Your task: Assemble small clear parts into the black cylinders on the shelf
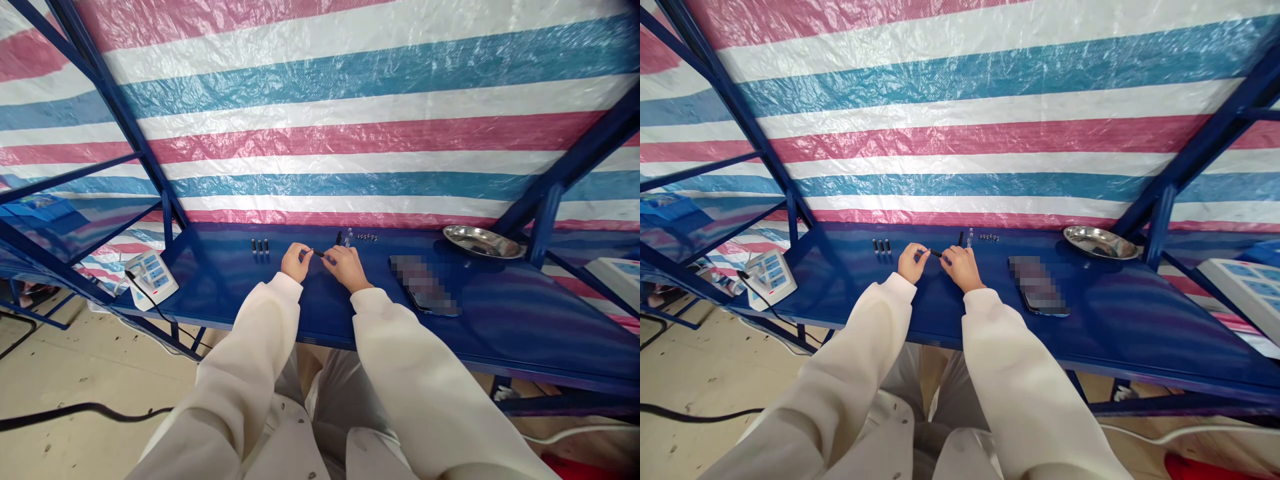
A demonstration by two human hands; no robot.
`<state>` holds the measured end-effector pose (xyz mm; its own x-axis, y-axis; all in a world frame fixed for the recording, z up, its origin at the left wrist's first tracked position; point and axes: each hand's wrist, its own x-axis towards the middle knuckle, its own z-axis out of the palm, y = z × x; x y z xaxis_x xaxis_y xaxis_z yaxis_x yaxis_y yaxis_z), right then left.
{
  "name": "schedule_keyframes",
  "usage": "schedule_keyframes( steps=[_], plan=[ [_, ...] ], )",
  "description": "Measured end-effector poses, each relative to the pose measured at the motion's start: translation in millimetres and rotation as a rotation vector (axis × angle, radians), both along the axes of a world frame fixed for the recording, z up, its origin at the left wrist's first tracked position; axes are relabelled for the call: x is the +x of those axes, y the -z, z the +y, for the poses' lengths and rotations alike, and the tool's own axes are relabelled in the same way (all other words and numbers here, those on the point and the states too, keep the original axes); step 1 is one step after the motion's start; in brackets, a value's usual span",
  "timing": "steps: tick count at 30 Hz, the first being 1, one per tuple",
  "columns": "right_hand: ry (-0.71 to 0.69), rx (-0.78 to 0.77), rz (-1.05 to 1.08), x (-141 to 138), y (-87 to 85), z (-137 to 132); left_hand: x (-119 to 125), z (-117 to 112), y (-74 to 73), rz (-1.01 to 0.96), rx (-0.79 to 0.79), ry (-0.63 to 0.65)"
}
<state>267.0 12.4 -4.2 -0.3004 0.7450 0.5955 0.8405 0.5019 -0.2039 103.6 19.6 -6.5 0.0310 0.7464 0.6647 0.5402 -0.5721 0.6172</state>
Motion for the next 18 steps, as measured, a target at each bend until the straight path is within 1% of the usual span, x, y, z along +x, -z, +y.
schedule_keyframes(
  steps=[3, 4, 6, 8, 10, 12, 13, 15, 17, 18],
  plan=[
    [-0.004, 0.019, -0.009, 0, 0.1, 0, -1, 0, -2.4, 0.012, -0.045, 0.027],
    [-0.003, 0.023, -0.008, 1, 0.1, 0, -2, 0, -5.2, 0.046, -0.055, 0.044],
    [0.0, 0.024, 0.001, 2, 0.0, 0, -5, -2, -15.2, 0.185, -0.055, 0.078],
    [-0.001, 0.016, 0.021, 2, -0.3, 0, -9, -5, -31.1, 0.426, -0.038, 0.122],
    [-0.015, 0.0, 0.058, 1, -0.7, 0, -13, -5, -51.5, 0.692, -0.026, 0.139],
    [-0.038, -0.024, 0.111, -1, -0.9, -1, -18, -2, -73.7, 0.89, -0.003, 0.155],
    [-0.048, -0.038, 0.141, -1, -0.8, -1, -21, 2, -84.2, 0.962, 0.009, 0.173],
    [-0.057, -0.073, 0.189, -3, -0.4, -1, -28, 12, -102.1, 1.056, 0.016, 0.15],
    [-0.052, -0.109, 0.213, -3, 0.3, -1, -36, 24, -113.2, 1.152, -0.005, 0.095],
    [-0.048, -0.125, 0.216, -3, 0.6, 0, -41, 30, -116.0, 1.198, -0.018, 0.067]
  ],
)
